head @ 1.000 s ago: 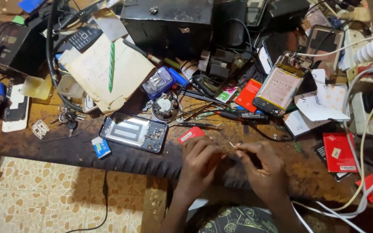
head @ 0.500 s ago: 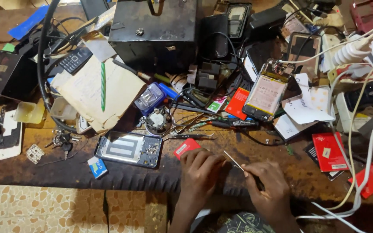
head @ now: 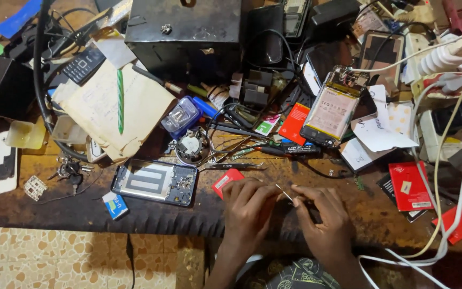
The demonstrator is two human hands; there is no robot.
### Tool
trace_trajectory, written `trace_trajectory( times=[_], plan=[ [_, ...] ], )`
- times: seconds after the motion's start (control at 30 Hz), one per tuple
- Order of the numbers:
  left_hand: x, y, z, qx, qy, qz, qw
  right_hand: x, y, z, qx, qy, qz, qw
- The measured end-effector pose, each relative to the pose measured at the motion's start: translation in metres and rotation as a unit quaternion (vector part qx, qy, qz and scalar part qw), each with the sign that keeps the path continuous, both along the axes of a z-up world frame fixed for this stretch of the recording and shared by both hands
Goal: Soldering small electronic components and wires on a cluttered workbench during a mobile phone repair.
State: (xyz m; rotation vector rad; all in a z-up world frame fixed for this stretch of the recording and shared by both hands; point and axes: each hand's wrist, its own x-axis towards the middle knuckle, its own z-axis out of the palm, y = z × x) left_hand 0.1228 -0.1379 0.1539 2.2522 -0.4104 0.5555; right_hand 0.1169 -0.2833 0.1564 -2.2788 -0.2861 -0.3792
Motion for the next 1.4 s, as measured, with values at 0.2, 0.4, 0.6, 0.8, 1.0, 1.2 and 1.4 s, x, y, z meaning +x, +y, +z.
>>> trace_trajectory(
  times=[0.2, 0.4, 0.6, 0.8, 1.0, 1.2, 1.4],
  plan=[
    [0.000, -0.001, 0.003, 0.011, -0.013, -0.006, 1.000, 0.007, 0.006, 0.004, 0.029, -0.007, 0.011, 0.999],
    [-0.002, 0.002, 0.005, -0.074, 0.017, -0.023, 0.997, 0.006, 0.005, 0.004, 0.022, 0.025, -0.008, 0.999],
    [-0.003, 0.005, 0.002, -0.163, 0.044, -0.017, 0.985, 0.012, 0.008, 0.004, 0.036, 0.013, 0.040, 0.998],
    [-0.003, 0.006, 0.005, -0.181, 0.047, -0.023, 0.982, 0.013, 0.008, 0.002, 0.046, -0.018, 0.056, 0.997],
    [-0.003, 0.006, 0.003, -0.188, 0.064, -0.024, 0.980, 0.012, 0.008, 0.004, 0.046, -0.040, 0.064, 0.996],
    [-0.003, 0.006, 0.007, -0.166, 0.052, -0.022, 0.984, 0.010, 0.007, 0.000, 0.034, -0.027, 0.075, 0.996],
    [-0.004, 0.006, 0.003, -0.142, 0.053, -0.016, 0.988, 0.006, 0.004, -0.001, 0.040, 0.000, 0.074, 0.996]
  ],
)
